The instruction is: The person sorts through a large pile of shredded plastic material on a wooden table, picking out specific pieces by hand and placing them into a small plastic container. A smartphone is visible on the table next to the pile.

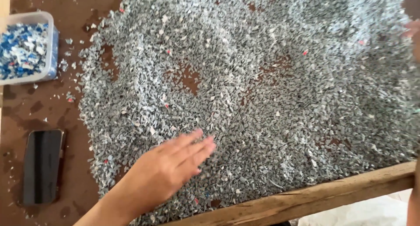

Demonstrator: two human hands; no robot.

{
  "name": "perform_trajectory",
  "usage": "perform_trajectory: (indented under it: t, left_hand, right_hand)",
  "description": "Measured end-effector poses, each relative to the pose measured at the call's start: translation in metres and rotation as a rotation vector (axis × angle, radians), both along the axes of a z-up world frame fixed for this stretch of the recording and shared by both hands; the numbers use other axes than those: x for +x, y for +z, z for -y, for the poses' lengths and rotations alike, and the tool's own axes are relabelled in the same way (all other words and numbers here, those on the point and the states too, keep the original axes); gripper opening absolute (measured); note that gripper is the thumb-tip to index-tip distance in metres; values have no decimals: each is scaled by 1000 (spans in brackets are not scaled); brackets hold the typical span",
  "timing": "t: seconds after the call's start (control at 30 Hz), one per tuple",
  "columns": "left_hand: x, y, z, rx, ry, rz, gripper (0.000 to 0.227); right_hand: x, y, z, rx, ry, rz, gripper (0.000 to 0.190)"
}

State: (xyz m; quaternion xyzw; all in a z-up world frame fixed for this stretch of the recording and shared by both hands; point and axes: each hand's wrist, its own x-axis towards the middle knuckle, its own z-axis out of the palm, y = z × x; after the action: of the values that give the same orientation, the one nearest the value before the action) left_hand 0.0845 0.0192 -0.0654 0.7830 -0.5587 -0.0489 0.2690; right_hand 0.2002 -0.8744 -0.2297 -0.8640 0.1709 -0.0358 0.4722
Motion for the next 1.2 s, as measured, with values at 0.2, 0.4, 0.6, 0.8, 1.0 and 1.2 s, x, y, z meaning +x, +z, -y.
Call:
perform_trajectory:
  t: [0.2,0.4,0.6,0.8,1.0,1.2]
  left_hand:
    - [13,-24,-5,178,73,272,69]
    - [17,-25,-6,199,62,279,76]
    - [25,-34,-11,186,56,301,69]
    - [31,-36,-18,162,96,304,60]
    - [29,-32,-23,126,180,204,76]
    - [27,-25,-20,-41,298,237,25]
  right_hand:
    - [-19,65,-215,-1482,342,-83,13]
    - [-21,163,-443,-478,344,192,54]
    - [-55,174,-526,-317,715,-89,64]
    - [-79,162,-533,-852,1334,463,52]
    - [-76,176,-509,-399,1295,321,76]
    - [-62,178,-485,-555,1077,420,27]
